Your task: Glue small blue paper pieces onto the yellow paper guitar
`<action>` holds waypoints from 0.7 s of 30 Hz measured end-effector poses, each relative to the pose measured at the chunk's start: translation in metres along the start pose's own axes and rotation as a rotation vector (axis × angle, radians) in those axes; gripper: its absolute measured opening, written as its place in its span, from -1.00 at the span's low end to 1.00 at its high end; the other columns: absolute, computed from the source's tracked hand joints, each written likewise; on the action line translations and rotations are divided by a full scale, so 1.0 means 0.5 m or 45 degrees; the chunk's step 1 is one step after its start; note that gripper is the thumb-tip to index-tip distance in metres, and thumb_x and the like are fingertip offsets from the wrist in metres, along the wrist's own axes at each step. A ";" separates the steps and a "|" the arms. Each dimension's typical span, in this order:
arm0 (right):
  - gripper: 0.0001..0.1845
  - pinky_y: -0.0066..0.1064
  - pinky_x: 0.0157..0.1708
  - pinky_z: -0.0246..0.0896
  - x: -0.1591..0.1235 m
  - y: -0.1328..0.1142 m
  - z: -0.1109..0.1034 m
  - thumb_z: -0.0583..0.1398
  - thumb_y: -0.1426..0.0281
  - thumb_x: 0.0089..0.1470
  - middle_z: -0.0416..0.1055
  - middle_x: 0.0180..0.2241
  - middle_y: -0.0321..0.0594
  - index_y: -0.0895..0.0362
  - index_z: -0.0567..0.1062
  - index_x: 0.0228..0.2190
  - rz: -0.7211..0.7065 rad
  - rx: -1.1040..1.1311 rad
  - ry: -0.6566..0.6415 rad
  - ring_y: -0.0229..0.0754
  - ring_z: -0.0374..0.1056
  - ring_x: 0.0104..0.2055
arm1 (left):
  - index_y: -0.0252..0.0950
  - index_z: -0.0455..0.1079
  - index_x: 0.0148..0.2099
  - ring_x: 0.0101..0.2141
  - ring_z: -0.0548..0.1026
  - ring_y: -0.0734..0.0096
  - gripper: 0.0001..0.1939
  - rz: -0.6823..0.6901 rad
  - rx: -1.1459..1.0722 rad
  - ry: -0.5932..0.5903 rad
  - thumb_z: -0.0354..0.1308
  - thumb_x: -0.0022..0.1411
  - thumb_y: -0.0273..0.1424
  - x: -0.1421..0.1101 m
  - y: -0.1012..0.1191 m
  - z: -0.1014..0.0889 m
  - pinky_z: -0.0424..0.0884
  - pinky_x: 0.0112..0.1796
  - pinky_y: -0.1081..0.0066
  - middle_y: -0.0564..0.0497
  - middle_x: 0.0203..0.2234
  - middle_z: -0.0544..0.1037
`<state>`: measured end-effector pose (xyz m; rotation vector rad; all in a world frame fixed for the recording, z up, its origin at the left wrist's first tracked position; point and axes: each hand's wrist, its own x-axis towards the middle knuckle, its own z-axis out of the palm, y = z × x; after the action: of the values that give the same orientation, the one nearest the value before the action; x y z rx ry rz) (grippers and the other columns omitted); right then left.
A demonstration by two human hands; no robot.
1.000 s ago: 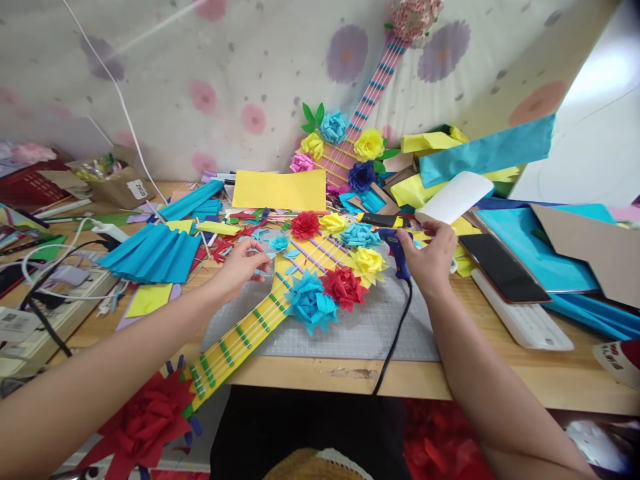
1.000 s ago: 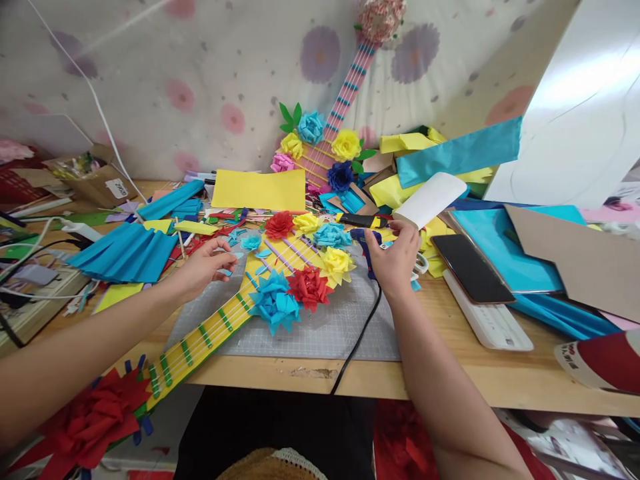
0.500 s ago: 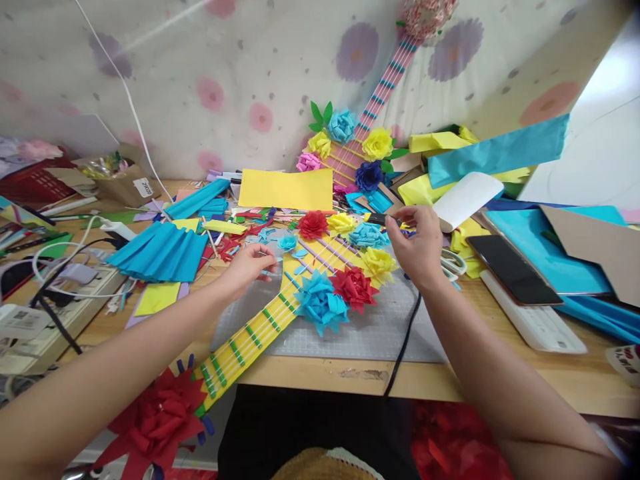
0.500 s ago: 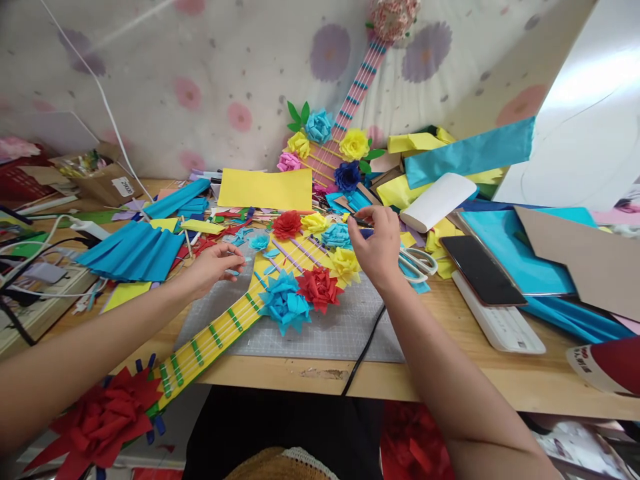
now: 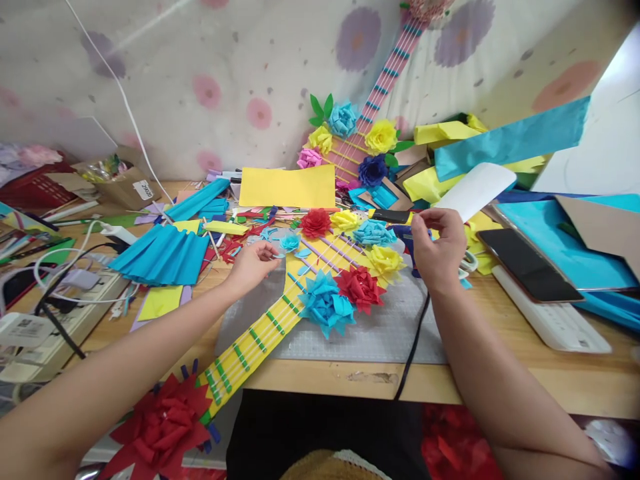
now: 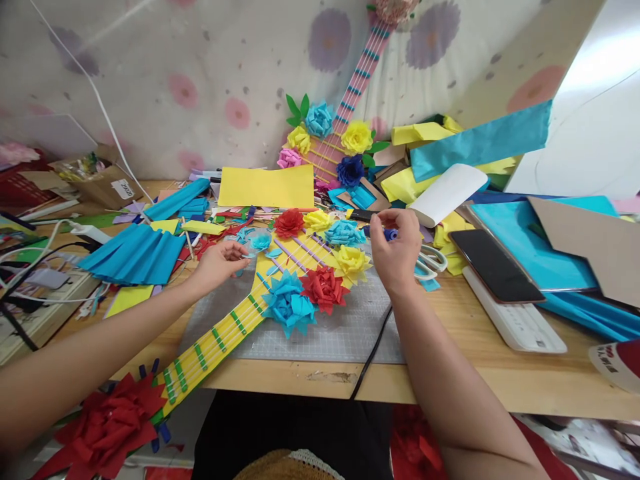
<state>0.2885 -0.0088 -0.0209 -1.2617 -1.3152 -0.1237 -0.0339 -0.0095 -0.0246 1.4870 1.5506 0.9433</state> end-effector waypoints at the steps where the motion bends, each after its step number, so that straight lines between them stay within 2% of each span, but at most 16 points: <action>1: -0.87 -0.22 -0.31 0.29 -0.002 0.003 -0.004 0.15 0.27 0.06 0.35 -0.41 -0.22 0.07 0.37 -0.42 0.008 0.007 0.021 -0.15 0.30 -0.36 | -0.27 0.35 -0.45 -0.54 0.35 0.46 -0.80 0.036 0.025 0.014 0.25 -0.18 -0.34 0.002 -0.004 0.002 0.28 -0.62 0.50 0.08 -0.60 0.40; 6: -0.84 -0.24 -0.32 0.30 -0.006 0.012 -0.019 0.13 0.23 0.08 0.35 -0.42 -0.23 0.06 0.36 -0.41 0.030 -0.008 0.043 -0.16 0.32 -0.37 | -0.26 0.38 -0.41 -0.50 0.40 0.45 -0.85 0.174 0.194 0.030 0.20 -0.07 -0.32 0.007 -0.017 0.014 0.30 -0.49 0.47 0.07 -0.55 0.46; 12: -0.83 -0.25 -0.33 0.31 -0.005 0.012 -0.022 0.14 0.22 0.08 0.36 -0.42 -0.24 0.05 0.37 -0.42 0.031 -0.006 0.051 -0.18 0.32 -0.38 | -0.24 0.39 -0.38 -0.44 0.43 0.42 -0.85 0.185 0.273 0.127 0.20 -0.05 -0.31 0.011 -0.028 0.020 0.33 -0.34 0.43 0.08 -0.53 0.48; 21: -0.82 -0.21 -0.31 0.33 -0.007 0.001 -0.022 0.15 0.21 0.07 0.36 -0.42 -0.23 0.06 0.37 -0.42 0.035 -0.012 0.035 -0.16 0.32 -0.38 | -0.25 0.33 -0.43 -0.47 0.41 0.46 -0.84 0.145 0.176 0.179 0.22 -0.07 -0.30 0.011 -0.027 0.034 0.30 -0.36 0.45 0.10 -0.54 0.47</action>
<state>0.2947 -0.0186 -0.0212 -1.2817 -1.2746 -0.1277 -0.0244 -0.0048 -0.0440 1.6501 1.6751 1.0436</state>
